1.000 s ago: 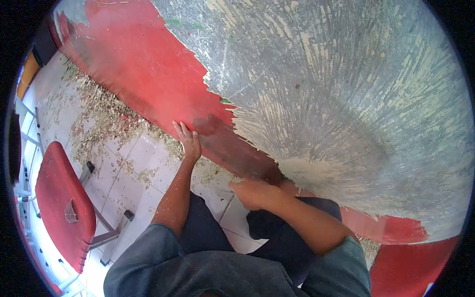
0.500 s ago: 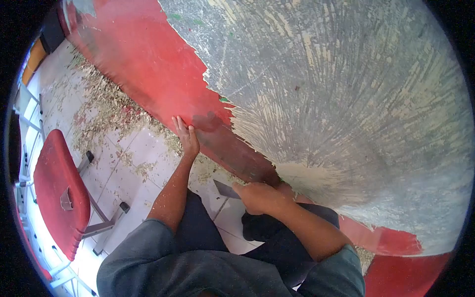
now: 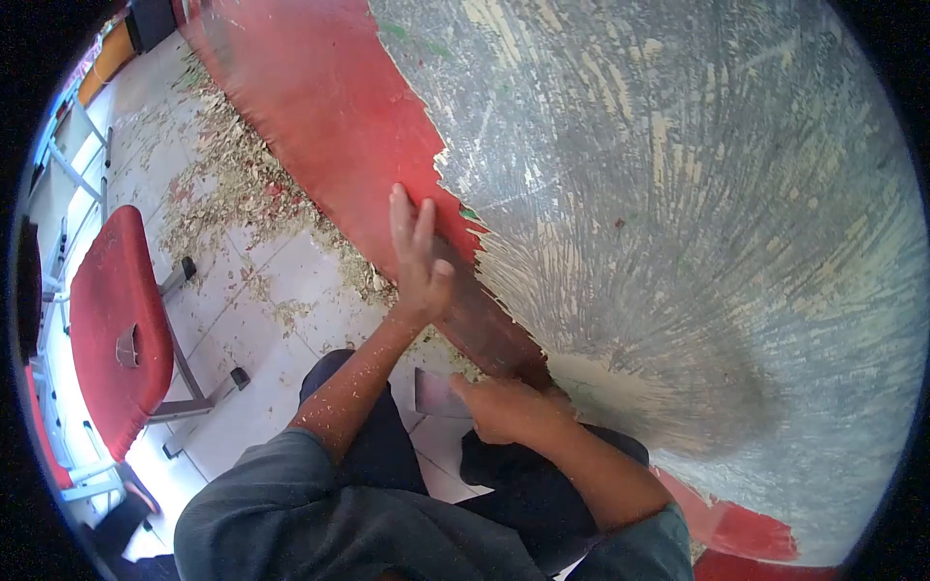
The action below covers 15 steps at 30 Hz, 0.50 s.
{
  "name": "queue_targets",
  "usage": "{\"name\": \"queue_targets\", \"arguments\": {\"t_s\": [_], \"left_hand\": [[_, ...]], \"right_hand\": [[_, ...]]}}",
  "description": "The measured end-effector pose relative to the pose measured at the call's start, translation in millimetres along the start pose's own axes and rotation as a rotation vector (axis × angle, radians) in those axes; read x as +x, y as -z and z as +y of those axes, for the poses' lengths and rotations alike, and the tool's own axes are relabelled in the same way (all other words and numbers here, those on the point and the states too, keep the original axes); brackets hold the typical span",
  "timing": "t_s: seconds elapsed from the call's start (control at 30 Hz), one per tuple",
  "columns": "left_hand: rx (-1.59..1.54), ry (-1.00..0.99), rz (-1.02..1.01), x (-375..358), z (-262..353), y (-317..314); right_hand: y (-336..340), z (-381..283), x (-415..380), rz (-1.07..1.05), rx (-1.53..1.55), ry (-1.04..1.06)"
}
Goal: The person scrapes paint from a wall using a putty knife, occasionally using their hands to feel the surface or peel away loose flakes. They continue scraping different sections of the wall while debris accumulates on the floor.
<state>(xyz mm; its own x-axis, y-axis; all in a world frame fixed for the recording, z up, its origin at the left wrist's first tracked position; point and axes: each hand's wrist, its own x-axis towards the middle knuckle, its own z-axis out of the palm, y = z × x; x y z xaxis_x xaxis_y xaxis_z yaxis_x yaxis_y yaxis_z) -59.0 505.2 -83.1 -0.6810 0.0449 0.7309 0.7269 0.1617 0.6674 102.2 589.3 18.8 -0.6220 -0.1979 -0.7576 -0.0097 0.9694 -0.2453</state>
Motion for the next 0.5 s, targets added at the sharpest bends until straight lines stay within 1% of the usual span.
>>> {"name": "queue_targets", "arguments": {"t_s": [0.07,0.13,0.17,0.23,0.27,0.33,0.43,0.5], "left_hand": [[0.036,-0.042,-0.039,5.2,22.1,-0.2],[0.068,-0.097,-0.100,7.8,39.4,3.0],[0.016,-0.106,-0.109,10.1,44.2,6.4],[-0.089,-0.119,-0.128,11.0,49.7,13.3],[-0.145,-0.064,-0.100,9.8,51.5,12.3],[-0.251,0.044,-0.042,8.1,54.2,11.1],[-0.163,0.049,-0.050,1.3,44.1,10.2],[-0.175,0.053,-0.048,-3.4,38.7,9.6]], "right_hand": [[1.4,0.9,-1.8,0.014,-0.016,0.000],[6.1,4.0,-1.2,-0.034,-0.011,-0.031],[6.5,5.7,-1.1,-0.059,-0.005,-0.047],[1.8,14.4,-0.9,-0.002,-0.010,-0.025],[-0.2,17.4,-1.0,0.026,-0.012,-0.011],[3.3,15.9,-3.0,0.016,-0.009,-0.013],[7.7,13.4,-1.5,0.003,-0.014,-0.015],[5.2,10.2,-4.6,0.011,-0.013,-0.003]]}}
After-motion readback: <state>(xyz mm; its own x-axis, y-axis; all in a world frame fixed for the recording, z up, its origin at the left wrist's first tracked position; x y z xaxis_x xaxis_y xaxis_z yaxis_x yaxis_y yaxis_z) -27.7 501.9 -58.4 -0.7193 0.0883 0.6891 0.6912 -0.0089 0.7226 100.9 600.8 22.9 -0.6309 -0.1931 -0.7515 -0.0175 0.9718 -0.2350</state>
